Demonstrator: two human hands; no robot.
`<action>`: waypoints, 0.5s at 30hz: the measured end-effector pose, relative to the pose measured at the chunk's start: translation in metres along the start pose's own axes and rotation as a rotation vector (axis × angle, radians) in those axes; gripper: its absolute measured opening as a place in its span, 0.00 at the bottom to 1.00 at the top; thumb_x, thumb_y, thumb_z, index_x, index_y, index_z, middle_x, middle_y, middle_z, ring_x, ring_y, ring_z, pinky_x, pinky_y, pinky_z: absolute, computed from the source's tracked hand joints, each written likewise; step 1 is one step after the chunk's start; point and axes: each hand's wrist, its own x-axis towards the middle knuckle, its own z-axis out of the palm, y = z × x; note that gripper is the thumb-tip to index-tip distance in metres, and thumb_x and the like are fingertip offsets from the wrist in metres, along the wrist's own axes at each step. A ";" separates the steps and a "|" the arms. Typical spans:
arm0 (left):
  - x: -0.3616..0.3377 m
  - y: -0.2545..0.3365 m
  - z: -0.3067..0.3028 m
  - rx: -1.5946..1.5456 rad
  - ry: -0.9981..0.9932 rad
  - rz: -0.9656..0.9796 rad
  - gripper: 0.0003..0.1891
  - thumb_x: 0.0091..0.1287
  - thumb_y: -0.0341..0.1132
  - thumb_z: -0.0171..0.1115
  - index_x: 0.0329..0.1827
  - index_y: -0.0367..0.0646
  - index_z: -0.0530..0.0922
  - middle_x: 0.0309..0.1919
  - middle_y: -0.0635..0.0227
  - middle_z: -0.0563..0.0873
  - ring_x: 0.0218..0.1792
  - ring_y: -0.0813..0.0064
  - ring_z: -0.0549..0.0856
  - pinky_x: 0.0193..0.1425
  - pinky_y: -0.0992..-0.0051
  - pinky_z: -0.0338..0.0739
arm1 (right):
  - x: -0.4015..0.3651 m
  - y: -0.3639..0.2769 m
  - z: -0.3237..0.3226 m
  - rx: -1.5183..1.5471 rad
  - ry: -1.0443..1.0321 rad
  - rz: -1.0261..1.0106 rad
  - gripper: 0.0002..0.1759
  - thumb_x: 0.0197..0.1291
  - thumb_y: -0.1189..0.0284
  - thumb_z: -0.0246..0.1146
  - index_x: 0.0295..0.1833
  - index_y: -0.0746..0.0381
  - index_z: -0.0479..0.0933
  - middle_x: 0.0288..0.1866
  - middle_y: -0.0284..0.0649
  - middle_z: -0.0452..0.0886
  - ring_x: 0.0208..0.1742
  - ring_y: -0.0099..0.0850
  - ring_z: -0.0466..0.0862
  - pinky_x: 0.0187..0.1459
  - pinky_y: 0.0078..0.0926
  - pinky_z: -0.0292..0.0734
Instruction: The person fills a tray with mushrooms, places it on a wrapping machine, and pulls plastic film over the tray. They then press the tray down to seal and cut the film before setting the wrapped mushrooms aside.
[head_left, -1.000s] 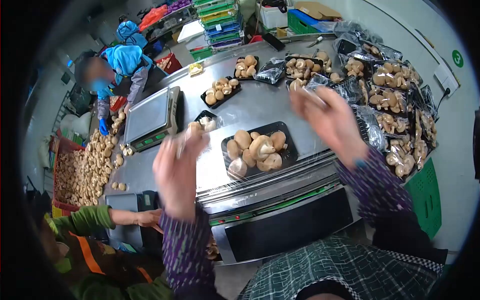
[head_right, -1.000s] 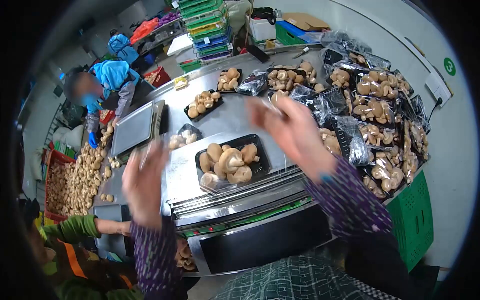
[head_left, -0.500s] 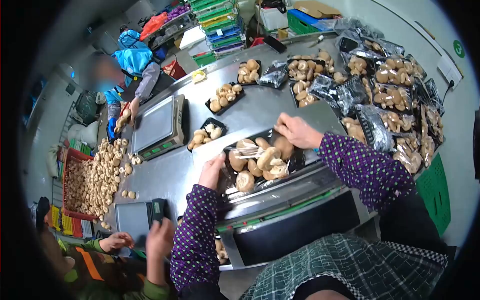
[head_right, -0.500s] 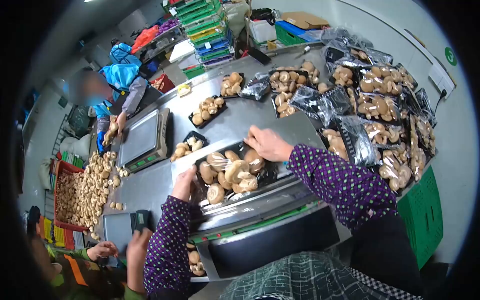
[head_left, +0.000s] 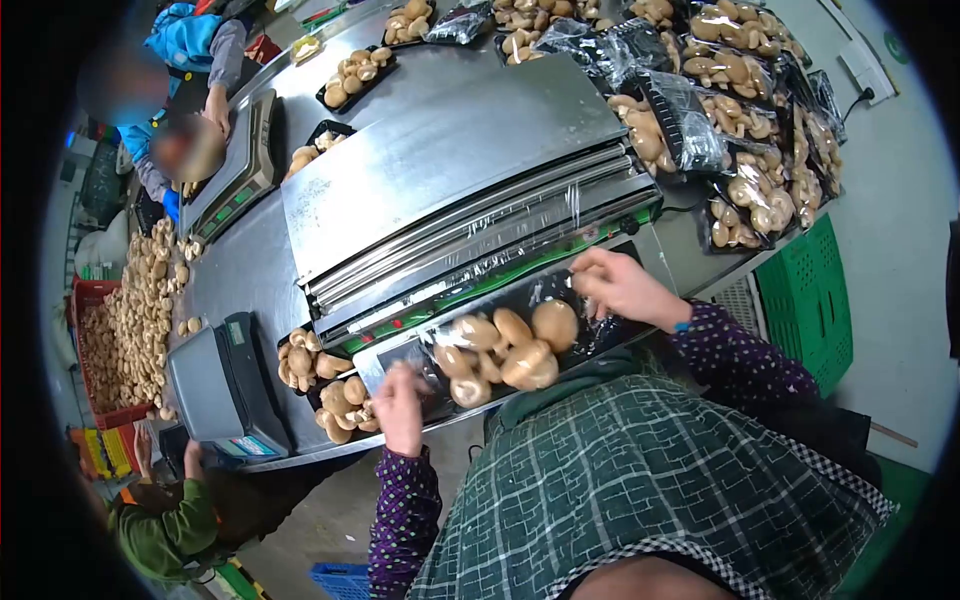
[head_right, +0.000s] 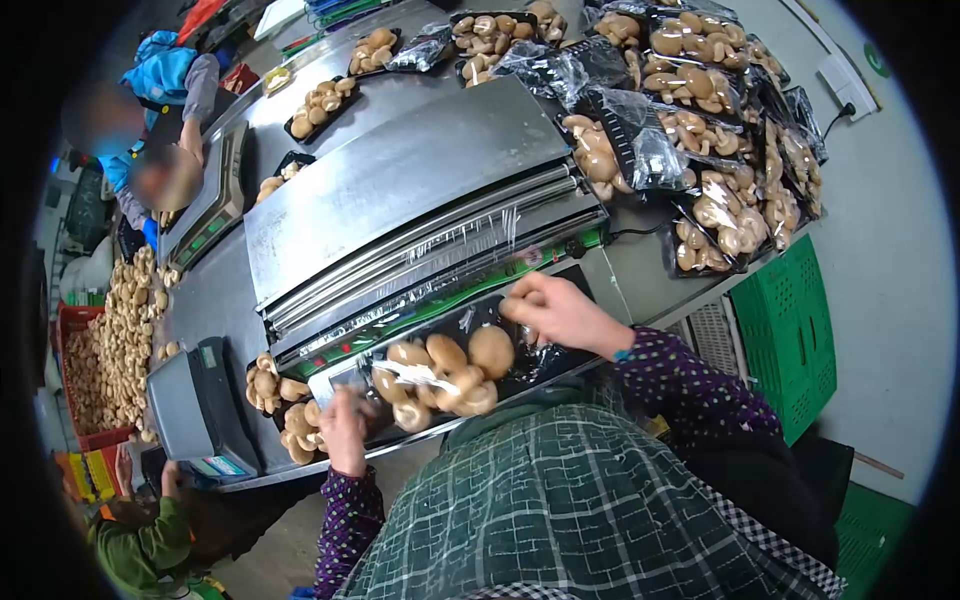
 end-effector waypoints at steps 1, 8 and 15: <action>0.005 -0.001 0.000 -0.035 0.135 0.016 0.21 0.71 0.45 0.51 0.24 0.40 0.76 0.16 0.78 0.71 0.18 0.88 0.66 0.23 0.83 0.58 | -0.003 0.008 -0.003 0.115 0.038 -0.051 0.10 0.66 0.71 0.55 0.42 0.69 0.72 0.28 0.36 0.77 0.28 0.22 0.80 0.29 0.17 0.76; 0.029 -0.009 -0.008 -0.065 0.326 0.119 0.23 0.70 0.44 0.55 0.16 0.40 0.72 0.13 0.80 0.67 0.17 0.90 0.60 0.21 0.83 0.50 | 0.002 0.054 0.017 0.089 0.393 -0.171 0.16 0.67 0.68 0.53 0.29 0.67 0.72 0.17 0.32 0.71 0.19 0.17 0.69 0.20 0.20 0.64; -0.069 -0.023 -0.047 0.954 0.043 -0.027 0.17 0.55 0.41 0.65 0.22 0.33 0.80 0.13 0.51 0.75 0.17 0.67 0.79 0.30 0.65 0.74 | -0.094 0.097 -0.038 -0.355 0.088 0.074 0.11 0.59 0.71 0.56 0.30 0.67 0.77 0.17 0.36 0.75 0.21 0.23 0.74 0.26 0.25 0.69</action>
